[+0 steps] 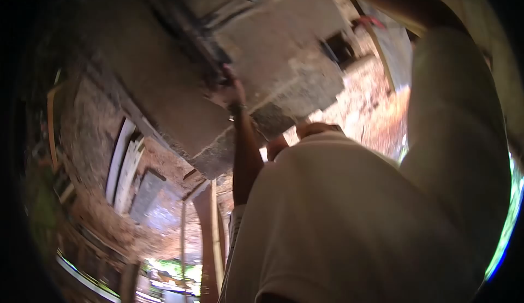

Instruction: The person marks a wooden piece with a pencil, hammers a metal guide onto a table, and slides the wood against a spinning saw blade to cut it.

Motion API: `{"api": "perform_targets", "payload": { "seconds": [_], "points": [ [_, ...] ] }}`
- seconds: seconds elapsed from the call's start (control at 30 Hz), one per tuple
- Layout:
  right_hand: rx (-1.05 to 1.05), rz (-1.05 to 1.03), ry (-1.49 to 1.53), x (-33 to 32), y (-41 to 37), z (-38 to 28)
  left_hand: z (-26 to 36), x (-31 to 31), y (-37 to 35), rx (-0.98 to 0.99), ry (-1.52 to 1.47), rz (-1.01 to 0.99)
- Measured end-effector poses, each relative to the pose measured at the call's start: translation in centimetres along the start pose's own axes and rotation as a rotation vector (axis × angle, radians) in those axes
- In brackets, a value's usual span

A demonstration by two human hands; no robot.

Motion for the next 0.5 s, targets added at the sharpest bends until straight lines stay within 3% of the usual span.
{"api": "perform_targets", "payload": {
  "seconds": [0.03,0.13,0.17,0.2,0.23,0.27,0.33,0.37,0.4,0.43,0.5],
  "points": [
    [0.114,0.003,0.119,-1.8,-0.6,-2.1,-0.2,-0.6,-0.2,0.050,0.038,-0.014],
    [0.459,0.669,0.384,-6.5,-7.9,-10.6,0.6,-0.5,0.9,0.141,0.100,0.019],
    [0.586,0.819,0.320,-5.2,-12.9,-12.8,0.7,-0.8,0.9,0.138,0.103,0.028],
    [1.195,1.046,0.261,-1.0,-18.5,-16.3,0.8,-1.0,0.9,0.131,0.105,0.041],
    [1.224,1.255,0.222,0.8,-22.9,-19.6,0.8,-0.8,0.9,0.158,0.134,0.026],
    [1.378,1.450,0.235,3.7,-26.7,-23.4,0.5,-0.5,0.8,0.180,0.165,0.017],
    [1.952,1.114,0.160,18.5,-34.8,-31.2,0.4,-0.7,0.7,0.113,0.183,-0.036],
    [2.100,0.892,0.083,33.5,-39.0,-34.3,0.8,-0.3,0.6,0.062,0.010,-0.097],
    [1.933,0.694,0.406,42.3,-39.7,-37.7,1.0,0.2,0.4,0.005,-0.159,-0.140],
    [1.824,0.603,0.604,34.9,-35.0,-38.1,0.6,0.6,0.2,0.013,-0.183,-0.115],
    [1.616,0.945,0.679,41.0,-33.0,-37.2,0.0,0.5,0.2,0.091,-0.087,-0.003]
  ]
}}
Point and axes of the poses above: each hand's wrist, its own y-axis towards the middle knuckle, its own x-axis out of the palm, z = x × y, the point moved 4 cm from there along y, towards the middle knuckle, and after that the axes turned 12 degrees about y, right-handed, at the moved point
